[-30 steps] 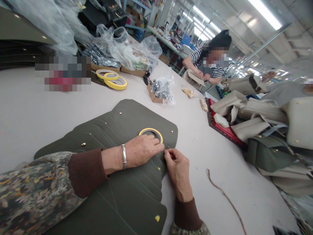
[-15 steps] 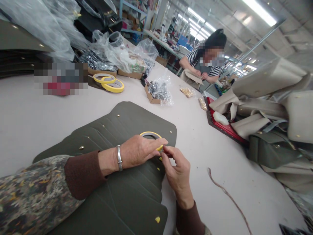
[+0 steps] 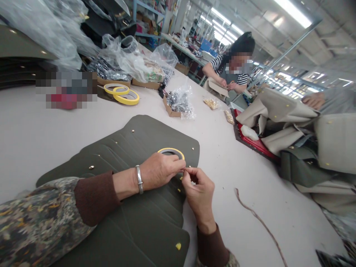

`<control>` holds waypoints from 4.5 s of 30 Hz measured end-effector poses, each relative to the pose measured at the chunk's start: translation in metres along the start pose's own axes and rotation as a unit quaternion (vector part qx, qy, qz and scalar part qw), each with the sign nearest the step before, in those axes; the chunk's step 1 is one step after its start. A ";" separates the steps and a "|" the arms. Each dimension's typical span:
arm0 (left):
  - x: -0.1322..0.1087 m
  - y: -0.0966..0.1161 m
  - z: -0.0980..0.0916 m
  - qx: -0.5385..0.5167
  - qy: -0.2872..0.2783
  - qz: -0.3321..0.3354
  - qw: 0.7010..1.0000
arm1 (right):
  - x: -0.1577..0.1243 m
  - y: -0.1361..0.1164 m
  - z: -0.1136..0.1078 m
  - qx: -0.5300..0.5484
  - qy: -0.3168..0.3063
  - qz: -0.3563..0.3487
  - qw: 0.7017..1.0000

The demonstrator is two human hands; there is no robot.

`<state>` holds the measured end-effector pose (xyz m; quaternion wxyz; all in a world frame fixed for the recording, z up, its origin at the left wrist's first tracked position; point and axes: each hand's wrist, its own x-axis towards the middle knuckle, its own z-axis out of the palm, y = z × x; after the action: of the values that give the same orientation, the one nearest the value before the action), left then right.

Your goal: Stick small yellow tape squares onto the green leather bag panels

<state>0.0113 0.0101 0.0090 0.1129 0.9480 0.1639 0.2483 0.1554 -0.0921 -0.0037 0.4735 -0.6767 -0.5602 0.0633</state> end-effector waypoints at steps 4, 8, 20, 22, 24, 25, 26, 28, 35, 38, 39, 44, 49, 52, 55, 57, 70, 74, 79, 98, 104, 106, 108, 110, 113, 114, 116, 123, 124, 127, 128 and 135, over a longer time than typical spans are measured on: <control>-0.001 0.006 0.002 -0.014 0.030 0.023 0.999 | 0.008 0.011 -0.004 0.185 0.013 0.225 0.957; 0.002 0.000 0.008 0.060 -0.038 -0.003 0.997 | 0.016 0.036 -0.015 0.217 0.004 0.313 0.925; 0.007 -0.009 0.015 0.110 -0.111 -0.009 0.988 | 0.018 0.037 -0.008 -0.012 -0.068 0.222 0.973; 0.008 -0.008 0.014 0.109 -0.115 -0.009 0.987 | 0.019 0.038 -0.007 -0.061 -0.072 0.192 0.977; 0.008 -0.008 0.013 0.107 -0.117 -0.008 0.987 | 0.019 0.038 -0.008 -0.079 -0.078 0.179 0.978; 0.008 -0.008 0.013 0.106 -0.117 -0.008 0.987 | 0.019 0.039 -0.009 -0.082 -0.077 0.178 0.978; 0.008 -0.009 0.013 0.105 -0.116 -0.008 0.988 | 0.019 0.039 -0.010 -0.082 -0.072 0.181 0.977; 0.008 -0.009 0.013 0.102 -0.112 -0.010 0.988 | 0.016 0.040 -0.013 -0.060 -0.055 0.209 0.975; 0.008 -0.013 0.018 0.082 -0.097 -0.011 0.992 | 0.001 0.040 -0.018 -0.018 -0.063 0.178 0.982; 0.007 -0.012 0.017 0.074 -0.094 -0.005 0.993 | 0.001 0.040 -0.010 -0.096 -0.055 0.123 0.986; 0.006 -0.011 0.016 0.071 -0.094 -0.001 0.993 | 0.002 0.040 -0.008 -0.118 -0.054 0.114 0.985; 0.004 -0.009 0.006 0.054 -0.067 0.036 0.996 | 0.007 0.035 -0.009 -0.172 -0.093 0.054 0.979; 0.000 -0.011 0.000 0.047 -0.031 0.059 0.997 | 0.010 0.026 -0.024 -0.125 -0.205 0.101 0.966; -0.002 -0.012 0.000 0.032 -0.016 0.053 0.998 | 0.011 0.025 -0.029 -0.063 -0.246 0.138 0.957; -0.004 -0.010 0.001 0.002 -0.008 0.039 0.999 | 0.009 0.024 -0.028 0.004 -0.162 0.115 0.980; -0.005 -0.010 0.002 -0.016 -0.004 0.029 0.999 | 0.007 0.021 -0.024 0.033 -0.101 0.057 0.993; -0.004 -0.006 0.003 -0.083 -0.016 -0.009 0.996 | 0.004 0.007 -0.005 -0.089 -0.013 -0.140 0.986; 0.000 -0.005 0.001 -0.045 -0.029 -0.023 0.998 | 0.001 0.003 -0.002 -0.075 0.002 -0.084 0.994; -0.001 0.001 0.002 -0.054 0.006 -0.015 0.998 | 0.008 0.007 0.001 0.125 -0.008 0.185 0.975; 0.003 -0.008 0.002 0.087 -0.134 -0.006 0.987 | 0.014 0.037 -0.011 0.062 -0.082 0.252 0.962; 0.003 -0.010 0.002 0.085 -0.131 -0.001 0.988 | 0.017 0.035 -0.005 -0.079 -0.081 0.159 0.981; 0.002 -0.010 0.002 0.090 -0.128 0.001 0.988 | 0.017 0.034 -0.006 -0.082 -0.077 0.167 0.980; 0.001 -0.011 0.002 0.095 -0.126 0.003 0.987 | 0.015 0.034 -0.010 -0.055 -0.063 0.202 0.976; 0.000 -0.011 0.003 0.098 -0.120 0.005 0.988 | 0.010 0.035 -0.014 -0.005 -0.057 0.244 0.968; 0.000 -0.011 0.004 0.103 -0.113 0.006 0.988 | 0.003 0.035 -0.017 0.024 -0.073 0.234 0.969; 0.000 -0.012 0.005 0.107 -0.111 0.006 0.988 | 0.001 0.035 -0.016 0.007 -0.077 0.209 0.975; -0.001 -0.012 0.007 0.118 -0.108 0.006 0.987 | -0.001 0.034 -0.013 -0.048 -0.074 0.161 0.983; -0.001 -0.013 0.007 0.119 -0.091 0.003 0.989 | 0.006 0.029 -0.004 -0.148 -0.079 0.096 0.981; -0.001 -0.013 0.005 0.114 -0.086 0.004 0.990 | 0.006 0.028 -0.005 -0.148 -0.096 0.089 0.980; 0.000 -0.015 0.000 0.084 -0.066 0.008 0.994 | 0.007 0.025 -0.013 -0.141 -0.163 0.090 0.972; 0.000 -0.015 -0.001 0.070 -0.059 0.010 0.996 | 0.007 0.024 -0.016 -0.133 -0.183 0.099 0.969; -0.004 -0.014 -0.001 -0.031 0.006 0.020 0.999 | 0.006 0.023 -0.019 0.054 -0.083 0.087 0.991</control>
<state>0.0045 0.0218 0.0037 0.1368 0.9457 0.1378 0.2607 0.1854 -0.0966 -0.0072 0.4538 -0.6888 -0.5322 0.1908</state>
